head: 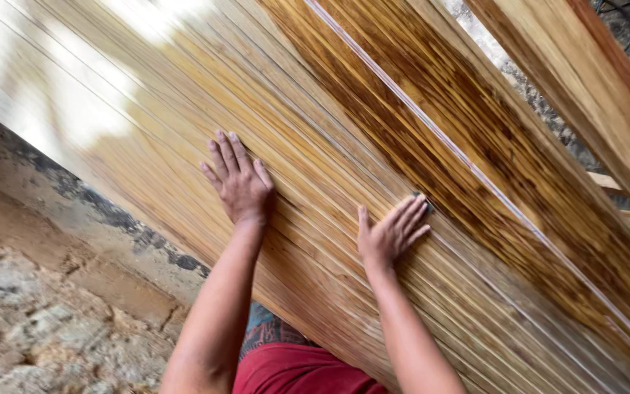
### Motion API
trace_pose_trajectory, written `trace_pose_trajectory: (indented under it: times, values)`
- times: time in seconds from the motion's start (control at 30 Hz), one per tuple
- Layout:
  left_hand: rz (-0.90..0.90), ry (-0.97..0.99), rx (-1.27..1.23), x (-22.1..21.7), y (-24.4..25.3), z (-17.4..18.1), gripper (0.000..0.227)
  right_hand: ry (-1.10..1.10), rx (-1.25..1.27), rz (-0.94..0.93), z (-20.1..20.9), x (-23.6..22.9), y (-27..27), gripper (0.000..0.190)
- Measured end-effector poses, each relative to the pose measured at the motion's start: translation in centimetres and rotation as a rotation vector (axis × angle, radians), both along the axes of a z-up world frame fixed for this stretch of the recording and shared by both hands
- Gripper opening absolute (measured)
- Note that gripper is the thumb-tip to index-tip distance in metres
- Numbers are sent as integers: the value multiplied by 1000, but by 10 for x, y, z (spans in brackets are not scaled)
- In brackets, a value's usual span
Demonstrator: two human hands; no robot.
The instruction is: The person sands a large wooden panel using a sanding block, moving along the grain to smooth the surface. They then switch to a smaller tool to scrape and clean the grooves between the wooden slats.
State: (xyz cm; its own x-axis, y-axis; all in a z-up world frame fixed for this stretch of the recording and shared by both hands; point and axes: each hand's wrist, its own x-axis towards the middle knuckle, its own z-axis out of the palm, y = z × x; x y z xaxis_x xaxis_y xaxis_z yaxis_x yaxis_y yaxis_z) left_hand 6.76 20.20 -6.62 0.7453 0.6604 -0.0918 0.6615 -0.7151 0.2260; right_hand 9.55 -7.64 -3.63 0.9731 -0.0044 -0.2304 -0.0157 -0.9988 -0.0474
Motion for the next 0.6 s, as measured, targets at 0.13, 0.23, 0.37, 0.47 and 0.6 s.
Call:
trace_pose_trajectory:
  times: [0.13, 0.23, 0.37, 0.47, 0.6]
  values:
    - [17, -30, -71, 4, 7, 0, 71, -320, 251, 274, -40, 52, 140, 109]
    - [37, -105, -204, -4, 2, 5, 66, -102, 176, 409, -45, 66, 174, 107]
    - [-11, -144, -242, 0, 13, 19, 67, -281, 240, 393, -4, 26, 108, 103]
    - [-18, -164, -237, 1, 11, 18, 69, -191, 106, -19, 12, -4, 66, 106]
    - [-60, -199, -340, 0, 20, 21, 69, -320, 97, -28, -32, 27, 164, 110]
